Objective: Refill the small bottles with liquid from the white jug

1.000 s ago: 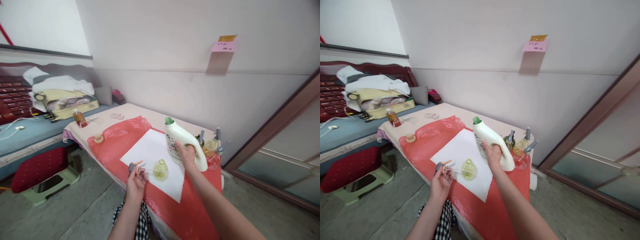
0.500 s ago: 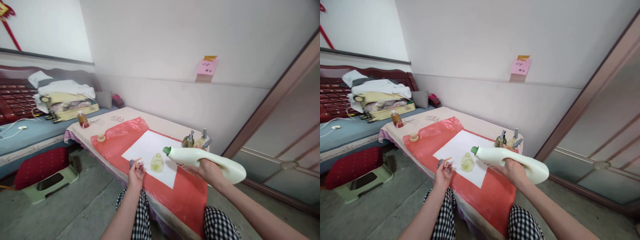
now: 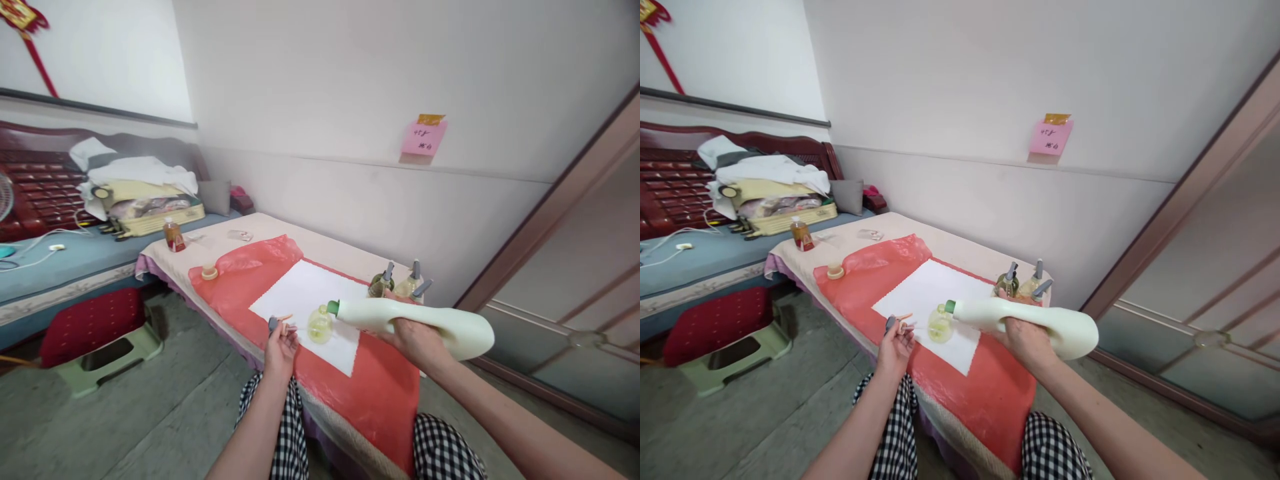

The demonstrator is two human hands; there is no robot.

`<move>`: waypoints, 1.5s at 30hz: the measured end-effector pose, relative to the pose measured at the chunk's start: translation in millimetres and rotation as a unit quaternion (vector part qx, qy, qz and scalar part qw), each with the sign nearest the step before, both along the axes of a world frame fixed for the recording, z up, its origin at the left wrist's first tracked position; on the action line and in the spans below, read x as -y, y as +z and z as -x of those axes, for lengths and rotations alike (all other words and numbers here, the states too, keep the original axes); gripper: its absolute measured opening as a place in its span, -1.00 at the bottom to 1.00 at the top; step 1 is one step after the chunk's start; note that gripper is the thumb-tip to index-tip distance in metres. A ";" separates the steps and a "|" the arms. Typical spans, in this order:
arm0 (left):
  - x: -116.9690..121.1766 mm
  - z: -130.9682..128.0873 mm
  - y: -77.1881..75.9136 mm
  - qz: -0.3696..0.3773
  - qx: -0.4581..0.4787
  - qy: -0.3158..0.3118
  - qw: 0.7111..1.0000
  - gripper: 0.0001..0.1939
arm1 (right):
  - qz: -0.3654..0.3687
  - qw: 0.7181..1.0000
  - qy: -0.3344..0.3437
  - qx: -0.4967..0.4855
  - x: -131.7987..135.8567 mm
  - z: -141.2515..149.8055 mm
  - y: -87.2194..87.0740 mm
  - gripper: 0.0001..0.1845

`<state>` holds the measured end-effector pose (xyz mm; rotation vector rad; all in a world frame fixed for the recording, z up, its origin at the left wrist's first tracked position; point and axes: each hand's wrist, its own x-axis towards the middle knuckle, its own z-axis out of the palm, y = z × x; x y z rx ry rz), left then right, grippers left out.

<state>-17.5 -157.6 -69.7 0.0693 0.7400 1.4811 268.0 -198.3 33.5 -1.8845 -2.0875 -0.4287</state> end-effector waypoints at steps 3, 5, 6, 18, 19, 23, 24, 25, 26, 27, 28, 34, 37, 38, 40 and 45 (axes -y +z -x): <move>-0.9 -0.4 -1.6 0.004 0.002 0.001 1.000 -0.87 | -0.003 1.000 0.017 0.011 -0.7 3.9 5.5 -0.25; -1.0 -0.6 -2.1 0.001 0.002 -0.002 1.000 -0.88 | 0.000 1.000 0.020 0.015 -1.4 6.3 8.5 -0.27; -0.9 -0.6 -2.1 -0.001 0.002 -0.004 1.000 -0.88 | 0.002 1.000 0.020 0.018 -2.1 7.2 9.4 -0.27; 0.3 -1.0 0.5 0.003 -0.002 -0.006 1.000 -0.88 | -0.036 0.997 0.064 0.031 -7.9 11.9 16.9 -0.15; 0.1 -1.0 0.5 0.003 -0.001 -0.006 1.000 -0.88 | -0.042 0.996 0.065 0.049 -8.0 11.9 17.6 -0.14; -0.8 -1.3 0.4 0.011 0.000 -0.006 1.000 -0.88 | -0.079 0.984 0.072 0.139 -9.3 11.3 20.8 -0.14; -0.9 -1.4 0.4 0.012 0.000 -0.006 1.000 -0.88 | -0.087 0.981 0.075 0.154 -9.8 11.4 21.8 -0.15; -1.0 -1.5 0.4 0.013 0.000 -0.007 1.000 -0.88 | -0.092 0.979 0.077 0.164 -10.3 11.6 23.1 -0.14; -1.0 -1.6 0.4 0.014 -0.001 -0.006 1.000 -0.88 | -0.093 0.977 0.079 0.172 -10.7 12.1 24.4 -0.14; -1.0 -1.7 0.5 0.015 -0.002 -0.006 1.000 -0.88 | -0.094 0.976 0.080 0.178 -11.0 12.7 25.8 -0.14; -1.1 -1.8 0.5 0.016 -0.003 -0.006 1.000 -0.87 | -0.094 0.976 0.081 0.182 -11.3 13.4 27.2 -0.14; -1.6 -1.6 0.5 0.011 -0.001 -0.007 1.000 -0.85 | -0.097 0.973 0.078 0.195 -13.8 15.5 32.0 -0.10; -2.1 -1.7 0.3 0.018 0.002 -0.004 1.000 -0.85 | -0.100 0.972 0.080 0.198 -15.2 15.3 32.7 -0.09; -2.3 -1.9 0.2 0.021 0.002 -0.003 1.000 -0.85 | -0.102 0.971 0.080 0.199 -15.5 15.4 33.0 -0.10; -2.6 -2.1 -0.2 0.026 0.003 -0.002 1.000 -0.85 | -0.102 0.971 0.079 0.202 -15.6 16.1 34.1 -0.09; -3.4 -2.2 -1.1 0.029 0.002 -0.004 1.000 -0.84 | -0.096 0.971 0.080 0.205 -16.1 18.1 37.5 -0.08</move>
